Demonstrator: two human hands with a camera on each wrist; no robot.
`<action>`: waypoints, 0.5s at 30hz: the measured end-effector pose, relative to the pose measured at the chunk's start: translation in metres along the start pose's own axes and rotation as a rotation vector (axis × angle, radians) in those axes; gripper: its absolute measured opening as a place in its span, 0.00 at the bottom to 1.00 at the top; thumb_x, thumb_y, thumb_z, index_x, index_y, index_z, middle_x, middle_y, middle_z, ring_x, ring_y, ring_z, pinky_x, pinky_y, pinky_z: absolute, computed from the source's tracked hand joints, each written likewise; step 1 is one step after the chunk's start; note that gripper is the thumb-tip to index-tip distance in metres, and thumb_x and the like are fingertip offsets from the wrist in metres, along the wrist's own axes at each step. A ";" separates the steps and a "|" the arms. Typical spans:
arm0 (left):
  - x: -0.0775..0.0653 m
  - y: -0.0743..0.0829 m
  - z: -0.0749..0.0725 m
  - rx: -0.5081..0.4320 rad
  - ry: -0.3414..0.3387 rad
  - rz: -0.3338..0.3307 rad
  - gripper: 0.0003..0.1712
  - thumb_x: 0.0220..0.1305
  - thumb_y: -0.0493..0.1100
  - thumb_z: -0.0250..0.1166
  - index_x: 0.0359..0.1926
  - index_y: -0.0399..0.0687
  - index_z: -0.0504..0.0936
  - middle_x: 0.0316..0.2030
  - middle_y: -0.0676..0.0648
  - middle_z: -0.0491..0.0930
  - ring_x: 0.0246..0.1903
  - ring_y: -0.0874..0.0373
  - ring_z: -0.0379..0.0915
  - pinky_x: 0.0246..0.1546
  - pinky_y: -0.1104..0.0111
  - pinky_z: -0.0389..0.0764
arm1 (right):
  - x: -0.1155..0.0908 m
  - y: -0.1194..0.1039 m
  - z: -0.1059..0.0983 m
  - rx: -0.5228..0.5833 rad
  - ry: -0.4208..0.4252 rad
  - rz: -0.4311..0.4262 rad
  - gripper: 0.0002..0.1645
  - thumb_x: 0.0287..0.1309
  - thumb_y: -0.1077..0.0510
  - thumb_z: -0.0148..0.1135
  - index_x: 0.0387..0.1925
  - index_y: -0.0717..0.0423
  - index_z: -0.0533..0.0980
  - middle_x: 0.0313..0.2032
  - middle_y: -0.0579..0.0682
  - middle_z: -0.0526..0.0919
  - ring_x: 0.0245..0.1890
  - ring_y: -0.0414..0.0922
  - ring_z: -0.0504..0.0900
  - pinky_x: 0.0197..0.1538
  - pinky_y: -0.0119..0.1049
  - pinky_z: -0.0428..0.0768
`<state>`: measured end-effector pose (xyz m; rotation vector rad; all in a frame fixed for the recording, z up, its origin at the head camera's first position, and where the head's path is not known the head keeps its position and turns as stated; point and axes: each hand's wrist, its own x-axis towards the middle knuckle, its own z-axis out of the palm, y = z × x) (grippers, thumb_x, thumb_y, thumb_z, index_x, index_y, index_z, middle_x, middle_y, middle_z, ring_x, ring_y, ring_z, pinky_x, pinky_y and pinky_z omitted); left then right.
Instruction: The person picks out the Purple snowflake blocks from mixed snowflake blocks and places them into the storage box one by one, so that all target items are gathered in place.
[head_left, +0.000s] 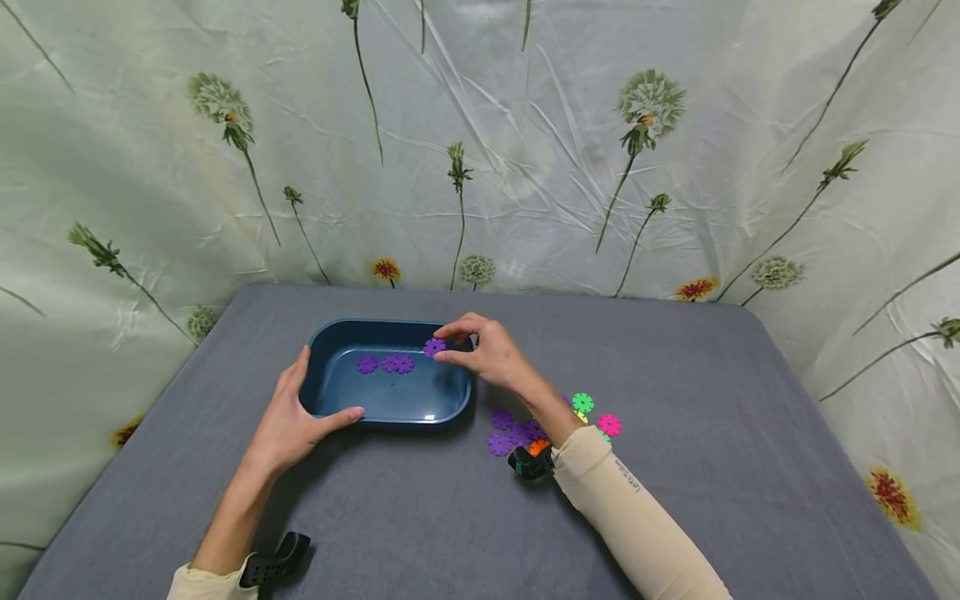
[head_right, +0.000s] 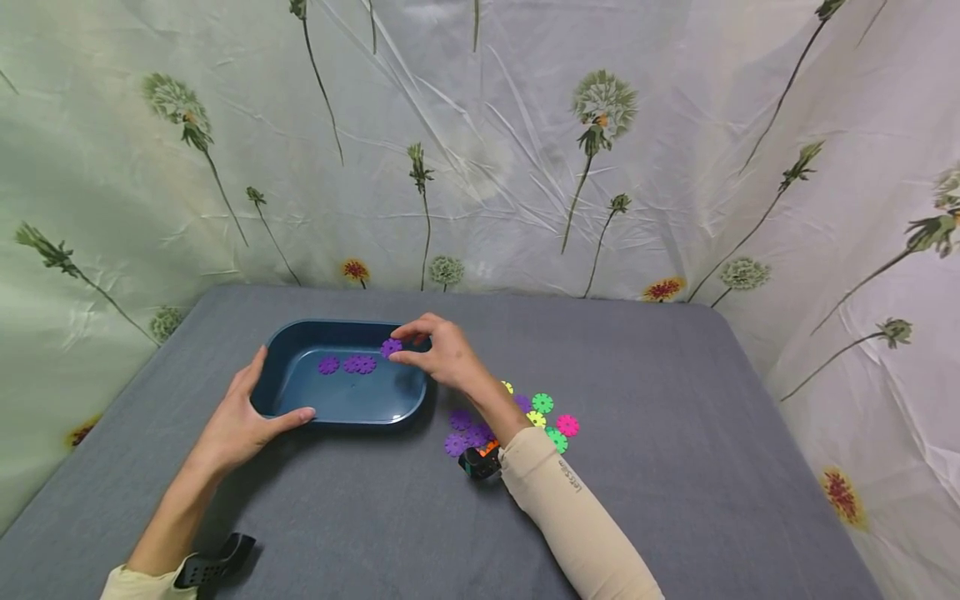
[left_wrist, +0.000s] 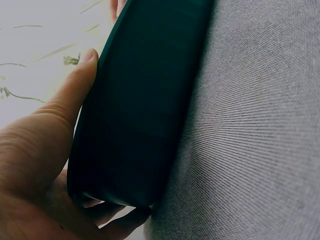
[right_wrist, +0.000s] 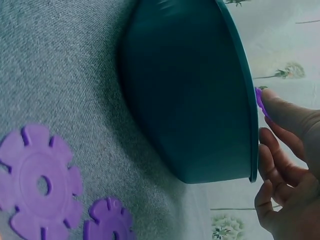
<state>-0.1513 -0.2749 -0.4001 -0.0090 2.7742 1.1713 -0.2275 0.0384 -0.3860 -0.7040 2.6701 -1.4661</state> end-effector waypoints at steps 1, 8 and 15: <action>0.000 0.000 0.000 -0.001 0.000 0.000 0.78 0.53 0.62 0.80 0.84 0.51 0.30 0.82 0.28 0.40 0.78 0.24 0.45 0.71 0.27 0.56 | 0.000 0.000 0.001 0.000 -0.001 -0.001 0.18 0.58 0.55 0.78 0.51 0.54 0.87 0.46 0.53 0.87 0.45 0.50 0.83 0.50 0.42 0.81; 0.000 -0.001 0.000 -0.002 0.000 -0.004 0.79 0.53 0.62 0.80 0.84 0.52 0.30 0.82 0.28 0.39 0.78 0.24 0.44 0.71 0.28 0.56 | 0.002 -0.002 0.005 0.002 -0.018 0.000 0.18 0.58 0.56 0.78 0.50 0.54 0.87 0.44 0.52 0.87 0.44 0.48 0.85 0.53 0.46 0.83; 0.001 0.000 0.000 -0.008 -0.005 -0.014 0.79 0.53 0.63 0.80 0.84 0.53 0.29 0.82 0.29 0.38 0.79 0.24 0.43 0.71 0.27 0.55 | 0.005 -0.002 0.010 -0.013 -0.038 -0.007 0.19 0.59 0.56 0.77 0.51 0.56 0.87 0.46 0.53 0.88 0.46 0.49 0.86 0.57 0.50 0.83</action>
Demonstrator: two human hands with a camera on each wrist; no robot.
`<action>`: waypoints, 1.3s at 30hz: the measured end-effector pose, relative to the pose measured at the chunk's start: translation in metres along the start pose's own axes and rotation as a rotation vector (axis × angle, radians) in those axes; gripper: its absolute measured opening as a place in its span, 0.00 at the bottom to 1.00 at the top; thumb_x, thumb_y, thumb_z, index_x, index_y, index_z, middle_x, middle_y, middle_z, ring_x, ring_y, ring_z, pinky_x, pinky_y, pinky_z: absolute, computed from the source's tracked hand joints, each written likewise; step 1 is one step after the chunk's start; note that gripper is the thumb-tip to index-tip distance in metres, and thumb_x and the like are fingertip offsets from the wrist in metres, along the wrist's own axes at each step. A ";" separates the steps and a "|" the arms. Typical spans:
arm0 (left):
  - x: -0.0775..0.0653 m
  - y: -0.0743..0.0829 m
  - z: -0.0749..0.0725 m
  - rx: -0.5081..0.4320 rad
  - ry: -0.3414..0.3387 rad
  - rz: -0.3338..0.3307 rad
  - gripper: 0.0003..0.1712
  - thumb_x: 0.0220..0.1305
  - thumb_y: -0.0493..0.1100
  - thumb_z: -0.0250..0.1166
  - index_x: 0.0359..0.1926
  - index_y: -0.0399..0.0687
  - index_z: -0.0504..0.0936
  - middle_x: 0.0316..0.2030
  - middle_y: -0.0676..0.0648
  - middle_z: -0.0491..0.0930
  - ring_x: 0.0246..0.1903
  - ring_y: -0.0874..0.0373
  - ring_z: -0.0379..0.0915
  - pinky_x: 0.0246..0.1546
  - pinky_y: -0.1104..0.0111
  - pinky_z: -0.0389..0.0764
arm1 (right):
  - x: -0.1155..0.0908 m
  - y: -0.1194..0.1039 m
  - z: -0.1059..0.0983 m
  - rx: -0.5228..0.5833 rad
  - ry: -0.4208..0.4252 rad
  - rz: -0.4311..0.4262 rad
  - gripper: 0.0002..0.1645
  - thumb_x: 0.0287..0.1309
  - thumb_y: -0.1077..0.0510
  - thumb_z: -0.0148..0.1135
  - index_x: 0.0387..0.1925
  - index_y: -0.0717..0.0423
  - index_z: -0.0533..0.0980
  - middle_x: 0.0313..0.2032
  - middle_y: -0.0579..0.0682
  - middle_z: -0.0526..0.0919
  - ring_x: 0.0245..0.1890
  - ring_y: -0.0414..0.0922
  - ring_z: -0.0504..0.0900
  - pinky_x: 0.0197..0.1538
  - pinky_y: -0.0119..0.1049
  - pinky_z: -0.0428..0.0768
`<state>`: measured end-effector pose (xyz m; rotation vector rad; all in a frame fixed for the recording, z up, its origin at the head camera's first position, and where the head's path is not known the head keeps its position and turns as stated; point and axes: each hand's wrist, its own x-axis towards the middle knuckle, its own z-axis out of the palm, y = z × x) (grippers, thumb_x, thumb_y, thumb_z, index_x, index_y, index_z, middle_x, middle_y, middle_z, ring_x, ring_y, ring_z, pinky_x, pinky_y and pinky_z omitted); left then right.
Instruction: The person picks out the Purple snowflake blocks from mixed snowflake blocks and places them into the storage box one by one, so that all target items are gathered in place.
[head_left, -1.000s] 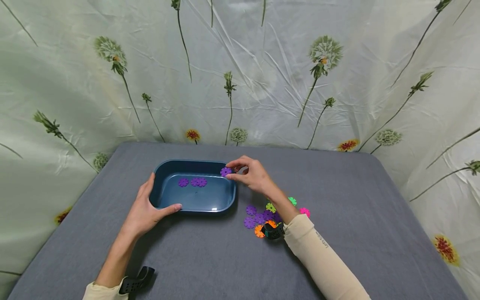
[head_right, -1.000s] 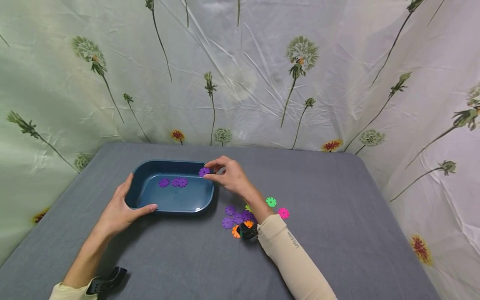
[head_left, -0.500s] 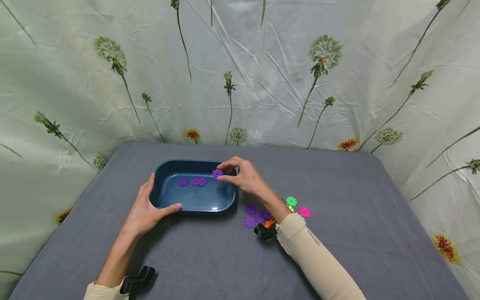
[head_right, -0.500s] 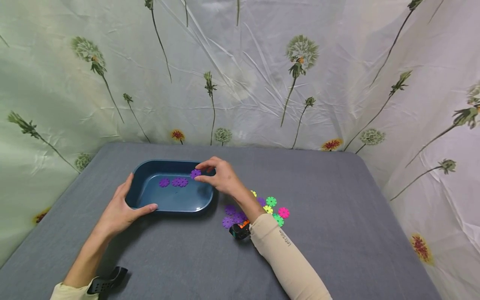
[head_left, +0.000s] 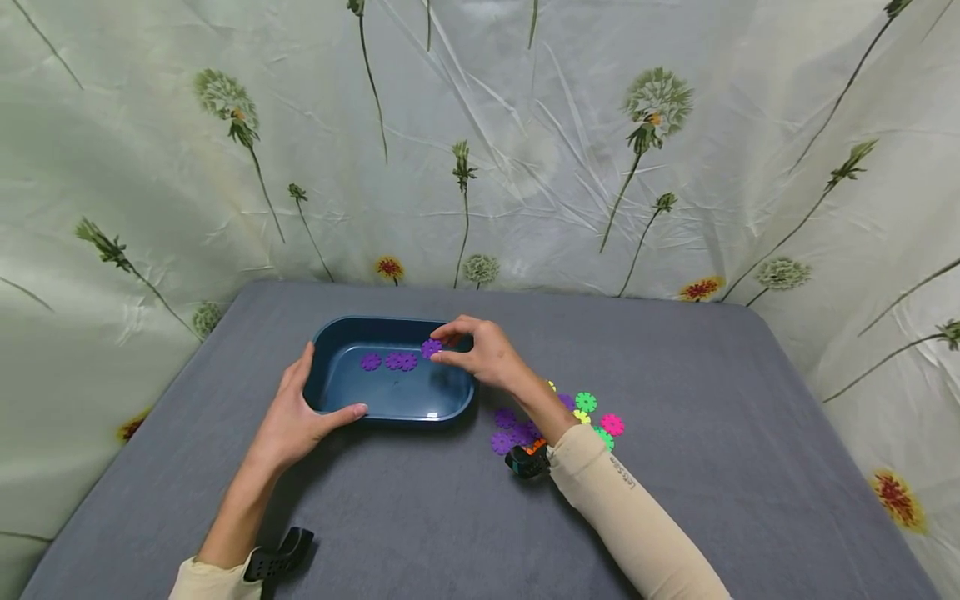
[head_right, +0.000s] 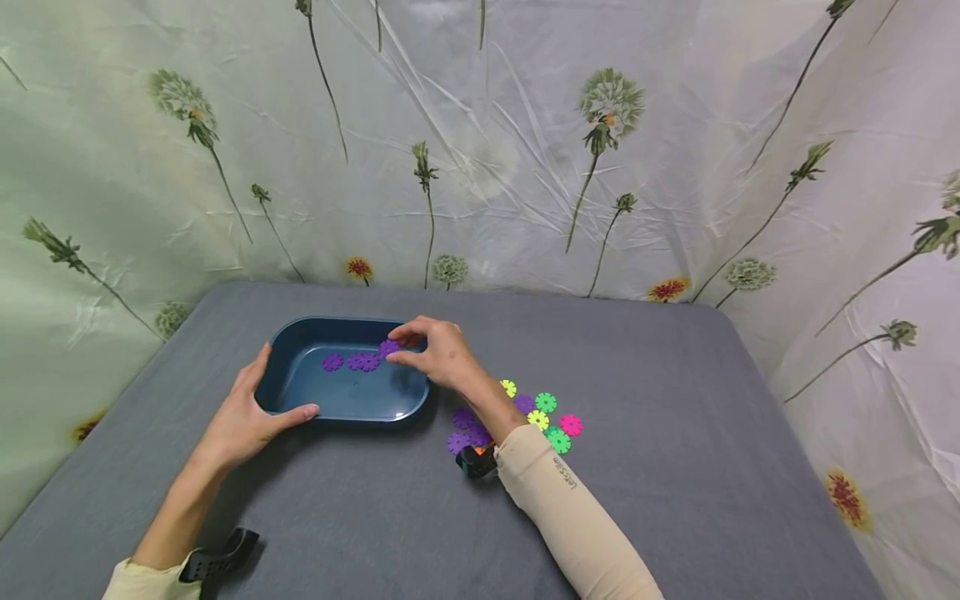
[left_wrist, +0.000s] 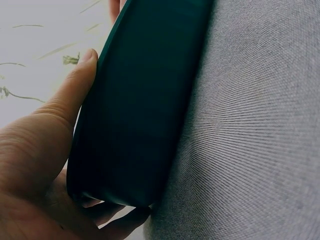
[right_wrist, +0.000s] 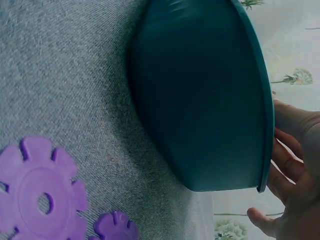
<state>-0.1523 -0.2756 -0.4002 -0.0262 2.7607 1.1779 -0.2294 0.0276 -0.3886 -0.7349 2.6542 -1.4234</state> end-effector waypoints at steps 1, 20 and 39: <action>0.000 0.000 0.000 0.000 0.000 -0.001 0.79 0.53 0.63 0.80 0.84 0.53 0.29 0.82 0.29 0.38 0.79 0.24 0.43 0.71 0.27 0.55 | 0.000 0.000 0.000 -0.009 -0.002 0.003 0.19 0.59 0.56 0.77 0.51 0.56 0.87 0.46 0.53 0.88 0.47 0.49 0.86 0.57 0.50 0.83; 0.000 0.001 0.001 0.006 0.008 0.003 0.79 0.53 0.62 0.81 0.84 0.51 0.30 0.82 0.28 0.39 0.79 0.25 0.43 0.72 0.29 0.55 | 0.011 -0.004 0.008 -0.247 -0.101 0.055 0.20 0.61 0.51 0.75 0.53 0.50 0.86 0.51 0.49 0.91 0.55 0.47 0.87 0.81 0.60 0.53; 0.000 0.002 0.000 0.002 0.003 -0.004 0.79 0.53 0.63 0.80 0.84 0.52 0.29 0.82 0.29 0.38 0.79 0.25 0.42 0.73 0.29 0.54 | 0.018 -0.009 0.021 -0.408 -0.130 0.133 0.20 0.61 0.48 0.75 0.53 0.46 0.87 0.53 0.46 0.91 0.58 0.45 0.87 0.81 0.61 0.53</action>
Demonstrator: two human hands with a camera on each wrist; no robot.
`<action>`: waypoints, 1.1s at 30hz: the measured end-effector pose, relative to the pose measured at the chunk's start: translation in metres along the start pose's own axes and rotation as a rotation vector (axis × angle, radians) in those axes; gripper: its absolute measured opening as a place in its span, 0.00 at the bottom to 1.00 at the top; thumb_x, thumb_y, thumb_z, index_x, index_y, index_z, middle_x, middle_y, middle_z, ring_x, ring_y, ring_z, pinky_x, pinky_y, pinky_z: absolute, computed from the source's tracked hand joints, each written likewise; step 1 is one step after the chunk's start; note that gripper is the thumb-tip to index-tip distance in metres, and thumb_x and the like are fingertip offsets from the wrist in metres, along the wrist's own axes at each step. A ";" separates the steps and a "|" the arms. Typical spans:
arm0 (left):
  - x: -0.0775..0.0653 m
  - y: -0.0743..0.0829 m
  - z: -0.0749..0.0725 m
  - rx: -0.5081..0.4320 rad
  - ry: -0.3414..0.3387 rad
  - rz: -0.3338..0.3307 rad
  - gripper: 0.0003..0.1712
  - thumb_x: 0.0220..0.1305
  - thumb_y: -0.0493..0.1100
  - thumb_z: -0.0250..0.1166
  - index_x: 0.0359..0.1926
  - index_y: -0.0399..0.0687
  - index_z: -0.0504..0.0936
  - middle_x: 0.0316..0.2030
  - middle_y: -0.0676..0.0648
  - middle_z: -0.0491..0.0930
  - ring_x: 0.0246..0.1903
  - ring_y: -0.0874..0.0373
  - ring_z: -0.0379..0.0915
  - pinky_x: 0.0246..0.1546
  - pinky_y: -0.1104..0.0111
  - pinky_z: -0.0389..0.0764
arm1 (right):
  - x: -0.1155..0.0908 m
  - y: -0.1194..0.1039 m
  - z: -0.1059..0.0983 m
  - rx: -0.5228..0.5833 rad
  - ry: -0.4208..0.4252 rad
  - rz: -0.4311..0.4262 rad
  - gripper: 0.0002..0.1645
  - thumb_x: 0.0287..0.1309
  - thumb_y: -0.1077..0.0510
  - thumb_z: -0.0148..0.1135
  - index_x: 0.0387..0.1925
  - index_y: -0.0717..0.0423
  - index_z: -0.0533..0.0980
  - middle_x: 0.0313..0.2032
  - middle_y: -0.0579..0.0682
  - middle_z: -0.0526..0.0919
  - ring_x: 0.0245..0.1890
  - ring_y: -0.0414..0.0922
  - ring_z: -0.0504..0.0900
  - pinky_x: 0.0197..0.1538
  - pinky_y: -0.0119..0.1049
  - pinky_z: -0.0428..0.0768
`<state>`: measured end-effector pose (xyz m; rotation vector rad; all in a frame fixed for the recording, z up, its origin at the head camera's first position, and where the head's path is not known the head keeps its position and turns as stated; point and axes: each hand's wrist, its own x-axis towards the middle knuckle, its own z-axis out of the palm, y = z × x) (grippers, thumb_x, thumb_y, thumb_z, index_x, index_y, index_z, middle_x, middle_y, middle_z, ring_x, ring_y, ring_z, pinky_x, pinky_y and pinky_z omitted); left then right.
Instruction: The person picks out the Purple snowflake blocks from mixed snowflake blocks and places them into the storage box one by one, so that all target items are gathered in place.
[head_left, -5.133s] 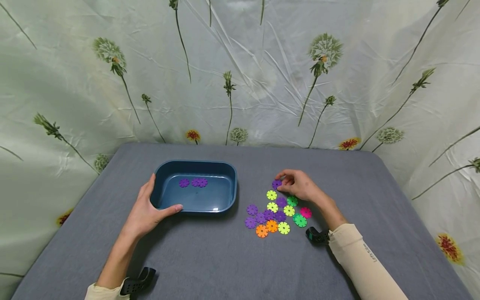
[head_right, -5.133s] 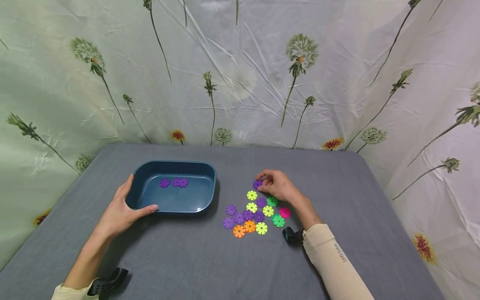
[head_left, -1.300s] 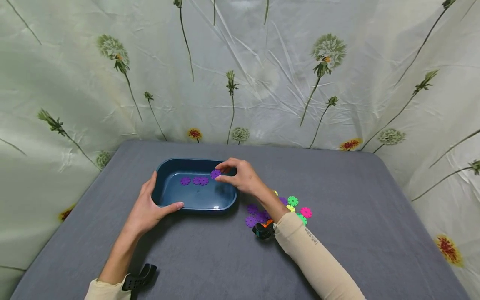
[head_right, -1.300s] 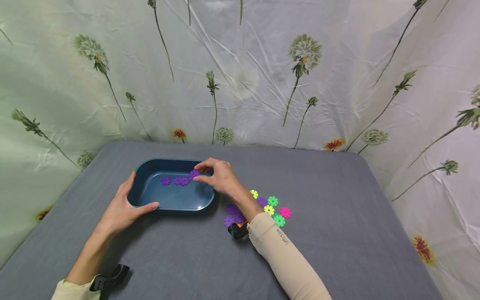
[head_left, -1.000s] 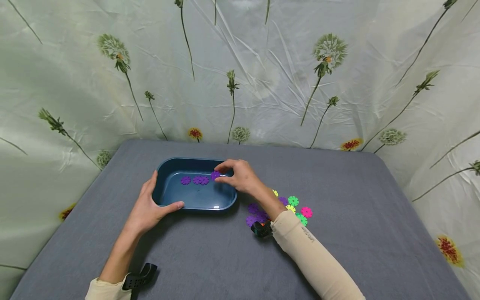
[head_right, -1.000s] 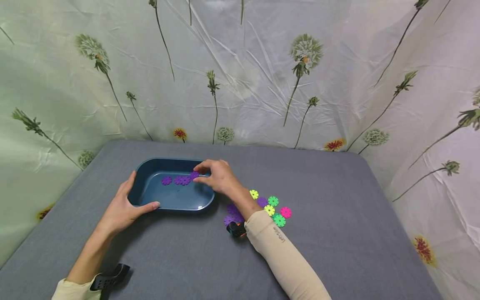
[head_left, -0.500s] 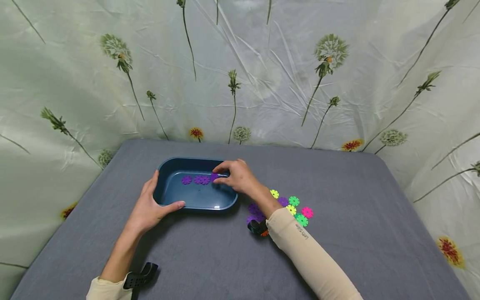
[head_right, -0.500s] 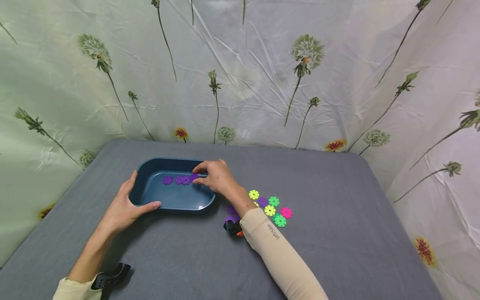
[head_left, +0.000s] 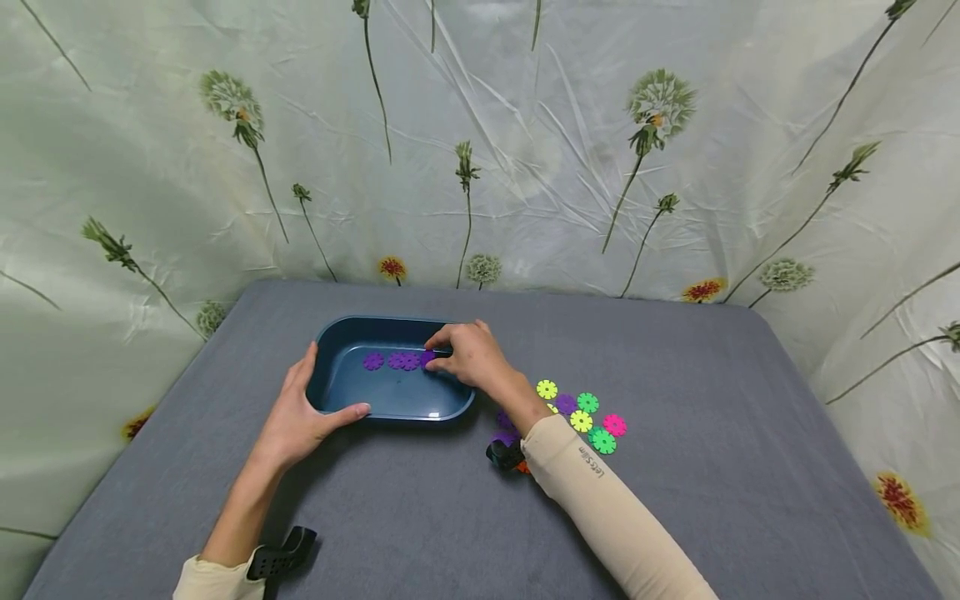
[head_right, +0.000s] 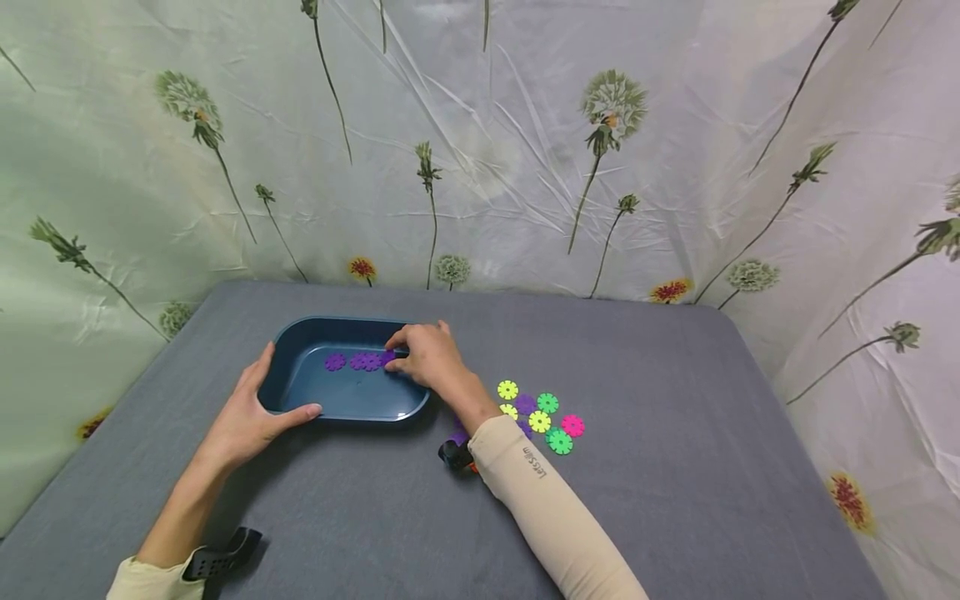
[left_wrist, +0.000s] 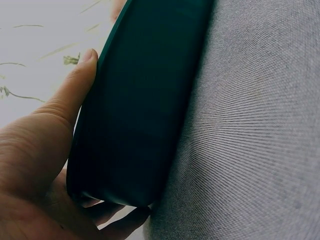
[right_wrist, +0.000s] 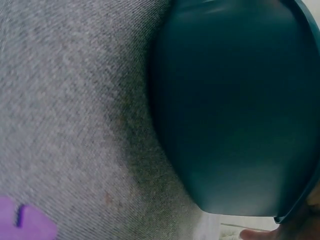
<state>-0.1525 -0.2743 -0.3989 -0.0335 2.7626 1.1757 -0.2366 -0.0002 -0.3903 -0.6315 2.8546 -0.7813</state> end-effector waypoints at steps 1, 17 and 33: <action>0.000 0.000 0.000 -0.001 -0.001 0.000 0.79 0.53 0.63 0.80 0.84 0.52 0.30 0.82 0.29 0.38 0.79 0.25 0.42 0.73 0.29 0.54 | 0.000 0.000 0.000 -0.002 0.001 0.000 0.20 0.61 0.48 0.75 0.54 0.46 0.87 0.53 0.46 0.91 0.58 0.45 0.87 0.81 0.61 0.53; 0.000 0.002 0.003 -0.005 -0.001 -0.011 0.79 0.53 0.63 0.80 0.84 0.53 0.29 0.82 0.28 0.38 0.79 0.25 0.42 0.73 0.29 0.53 | -0.004 0.011 -0.004 0.247 -0.008 -0.017 0.21 0.61 0.52 0.75 0.55 0.51 0.86 0.55 0.50 0.89 0.59 0.48 0.85 0.70 0.46 0.76; -0.001 0.002 0.001 -0.006 0.012 0.013 0.78 0.53 0.62 0.80 0.85 0.50 0.31 0.82 0.28 0.39 0.79 0.25 0.43 0.72 0.30 0.55 | -0.021 0.027 -0.023 0.412 0.223 -0.118 0.16 0.60 0.56 0.76 0.49 0.58 0.87 0.48 0.52 0.89 0.53 0.50 0.85 0.62 0.51 0.81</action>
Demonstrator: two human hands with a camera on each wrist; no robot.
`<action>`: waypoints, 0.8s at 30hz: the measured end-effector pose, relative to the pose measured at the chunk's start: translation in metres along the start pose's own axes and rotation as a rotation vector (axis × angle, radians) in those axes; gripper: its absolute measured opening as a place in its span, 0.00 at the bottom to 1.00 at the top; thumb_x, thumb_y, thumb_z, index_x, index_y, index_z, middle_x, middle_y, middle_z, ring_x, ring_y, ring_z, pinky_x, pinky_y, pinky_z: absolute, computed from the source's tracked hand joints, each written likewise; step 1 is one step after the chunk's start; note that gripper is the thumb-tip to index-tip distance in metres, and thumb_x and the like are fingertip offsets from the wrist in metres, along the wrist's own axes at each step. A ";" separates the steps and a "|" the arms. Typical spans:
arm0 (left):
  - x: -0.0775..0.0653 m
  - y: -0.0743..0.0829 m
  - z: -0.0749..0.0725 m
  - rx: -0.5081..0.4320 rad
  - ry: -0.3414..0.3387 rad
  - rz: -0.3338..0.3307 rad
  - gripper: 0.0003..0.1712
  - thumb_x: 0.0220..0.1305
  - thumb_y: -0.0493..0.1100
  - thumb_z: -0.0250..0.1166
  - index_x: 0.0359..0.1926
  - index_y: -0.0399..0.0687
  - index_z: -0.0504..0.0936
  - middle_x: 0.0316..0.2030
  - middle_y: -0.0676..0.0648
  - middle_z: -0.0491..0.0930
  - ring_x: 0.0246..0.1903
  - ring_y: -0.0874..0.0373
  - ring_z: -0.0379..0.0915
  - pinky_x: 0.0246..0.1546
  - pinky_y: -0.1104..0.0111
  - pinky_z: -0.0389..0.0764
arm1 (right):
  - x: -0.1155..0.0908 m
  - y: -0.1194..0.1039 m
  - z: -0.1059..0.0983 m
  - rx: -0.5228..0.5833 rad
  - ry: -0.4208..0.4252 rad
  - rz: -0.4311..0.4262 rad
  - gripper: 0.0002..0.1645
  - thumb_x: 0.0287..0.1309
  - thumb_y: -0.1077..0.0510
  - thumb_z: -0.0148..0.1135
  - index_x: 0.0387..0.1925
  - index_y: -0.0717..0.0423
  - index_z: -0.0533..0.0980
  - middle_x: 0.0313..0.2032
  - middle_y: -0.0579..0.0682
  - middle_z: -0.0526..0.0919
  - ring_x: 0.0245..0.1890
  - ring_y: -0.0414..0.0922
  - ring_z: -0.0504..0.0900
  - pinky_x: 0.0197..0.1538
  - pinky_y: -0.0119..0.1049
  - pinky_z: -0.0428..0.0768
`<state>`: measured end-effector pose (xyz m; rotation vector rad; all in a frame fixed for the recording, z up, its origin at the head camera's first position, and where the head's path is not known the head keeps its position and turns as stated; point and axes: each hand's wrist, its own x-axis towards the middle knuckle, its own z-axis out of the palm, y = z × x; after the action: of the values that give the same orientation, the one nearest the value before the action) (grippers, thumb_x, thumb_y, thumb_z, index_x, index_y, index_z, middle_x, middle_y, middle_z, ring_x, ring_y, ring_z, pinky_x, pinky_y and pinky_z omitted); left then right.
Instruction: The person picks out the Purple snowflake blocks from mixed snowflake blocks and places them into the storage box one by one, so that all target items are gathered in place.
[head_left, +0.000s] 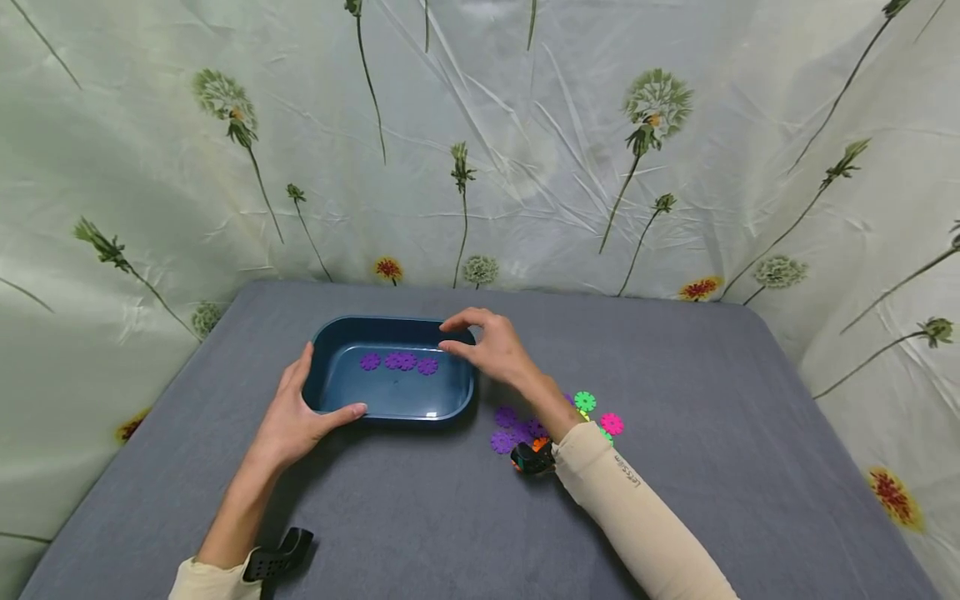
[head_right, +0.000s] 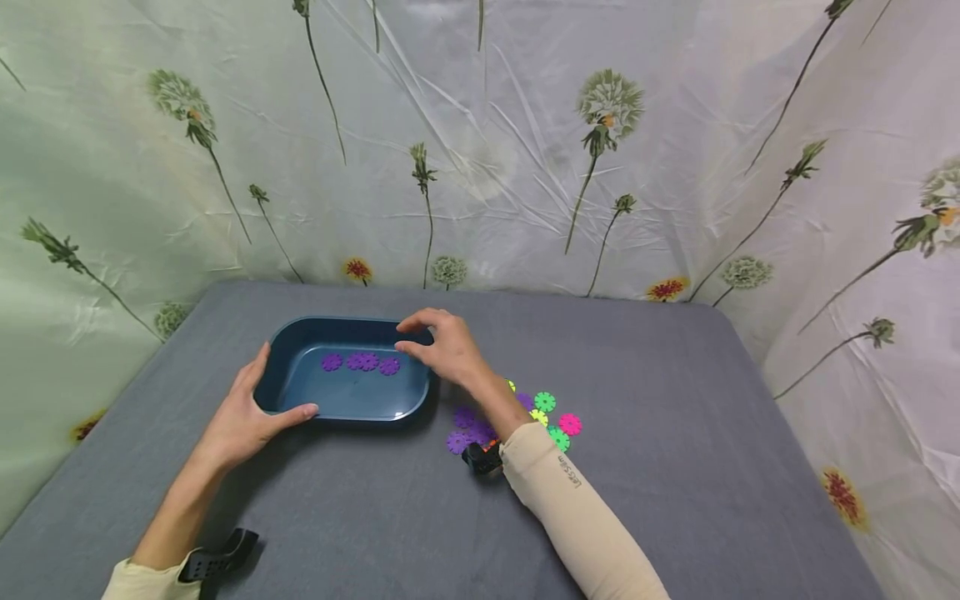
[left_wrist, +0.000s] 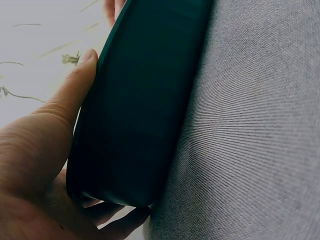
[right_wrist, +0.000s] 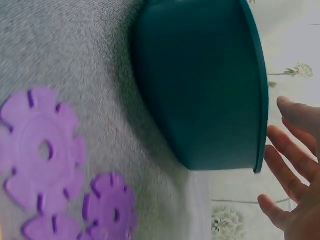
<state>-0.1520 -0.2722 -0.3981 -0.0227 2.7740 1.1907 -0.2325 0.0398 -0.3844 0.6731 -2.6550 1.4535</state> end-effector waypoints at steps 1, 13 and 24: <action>0.000 0.000 0.000 0.002 0.002 0.001 0.78 0.53 0.62 0.80 0.85 0.50 0.31 0.82 0.28 0.40 0.79 0.25 0.43 0.72 0.29 0.55 | -0.001 0.001 -0.002 0.012 0.014 0.001 0.16 0.61 0.56 0.76 0.49 0.58 0.87 0.48 0.53 0.89 0.53 0.50 0.85 0.62 0.53 0.80; 0.001 0.003 0.000 0.001 0.005 -0.011 0.78 0.53 0.62 0.80 0.85 0.51 0.31 0.82 0.28 0.39 0.79 0.24 0.43 0.72 0.29 0.55 | -0.015 0.014 -0.022 0.085 0.066 0.040 0.15 0.64 0.56 0.73 0.48 0.59 0.86 0.47 0.54 0.88 0.53 0.53 0.83 0.64 0.61 0.77; 0.001 0.002 0.001 -0.001 0.011 0.004 0.78 0.53 0.61 0.80 0.85 0.50 0.31 0.82 0.27 0.39 0.79 0.25 0.43 0.72 0.29 0.54 | -0.028 0.022 -0.030 0.071 0.075 0.064 0.09 0.65 0.55 0.72 0.45 0.52 0.87 0.46 0.52 0.88 0.52 0.51 0.84 0.66 0.60 0.77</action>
<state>-0.1534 -0.2698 -0.3975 -0.0230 2.7840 1.1963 -0.2209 0.0844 -0.3919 0.5321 -2.6030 1.5625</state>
